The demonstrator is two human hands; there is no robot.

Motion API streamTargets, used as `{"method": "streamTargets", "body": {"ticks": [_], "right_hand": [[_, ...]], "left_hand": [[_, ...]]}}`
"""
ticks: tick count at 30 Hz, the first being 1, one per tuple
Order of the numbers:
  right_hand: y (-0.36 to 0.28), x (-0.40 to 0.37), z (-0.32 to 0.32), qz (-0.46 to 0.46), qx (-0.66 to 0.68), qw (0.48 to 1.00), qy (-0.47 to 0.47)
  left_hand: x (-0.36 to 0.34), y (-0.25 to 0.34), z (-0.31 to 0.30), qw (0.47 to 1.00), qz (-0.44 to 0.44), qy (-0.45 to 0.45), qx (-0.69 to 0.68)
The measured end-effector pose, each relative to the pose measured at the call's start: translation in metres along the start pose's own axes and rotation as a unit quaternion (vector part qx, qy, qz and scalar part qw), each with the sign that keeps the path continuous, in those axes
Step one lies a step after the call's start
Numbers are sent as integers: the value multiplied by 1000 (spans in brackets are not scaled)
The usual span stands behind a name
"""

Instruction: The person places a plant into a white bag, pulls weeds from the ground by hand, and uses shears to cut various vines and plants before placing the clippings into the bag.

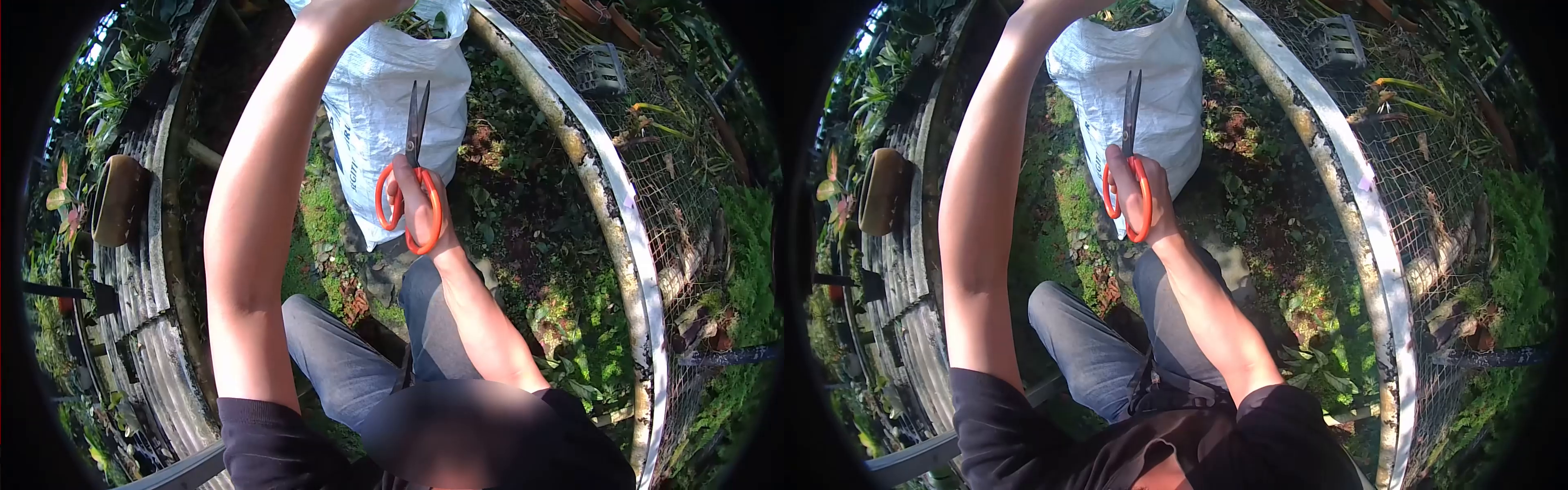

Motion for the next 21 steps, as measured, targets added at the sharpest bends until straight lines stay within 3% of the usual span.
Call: {"method": "streamTargets", "body": {"ticks": [2, 4, 7, 10, 15, 16, 18, 21], "right_hand": [[-4, -2, -2, 6, -3, 1000, -5], [-8, -3, -4, 1, -8, 1000, -10], [-11, -5, -4, -22, -36, 999, -17], [-15, -10, -3, -17, -30, 999, -24], [-4, -13, 10, 21, -33, 997, -67], [-6, -14, 13, -6, -32, 997, -74], [2, -14, 24, 10, -67, 990, -123], [5, -20, 37, 35, -110, 979, -169]], "left_hand": [[-2, -3, 3, 995, 55, 27, -81], [-22, 15, -13, 976, 154, 137, -64], [-75, 3, -36, 932, 52, 296, -203], [-157, -9, -31, 862, 66, 458, -209], [-255, -62, 68, 907, -98, 272, -305], [-274, -68, 96, 898, -144, 224, -350], [-315, -78, 144, 827, -262, 182, -463], [-385, -98, 212, 803, -293, 131, -502]]}}
Point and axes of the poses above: each hand's wrist, its own x-axis towards the middle knuckle, its own z-axis out of the palm, y = z × x, the point moved 9 cm from there along x, towards the middle knuckle, and after that the axes turned 12 degrees about -x, right-handed, at the moved point
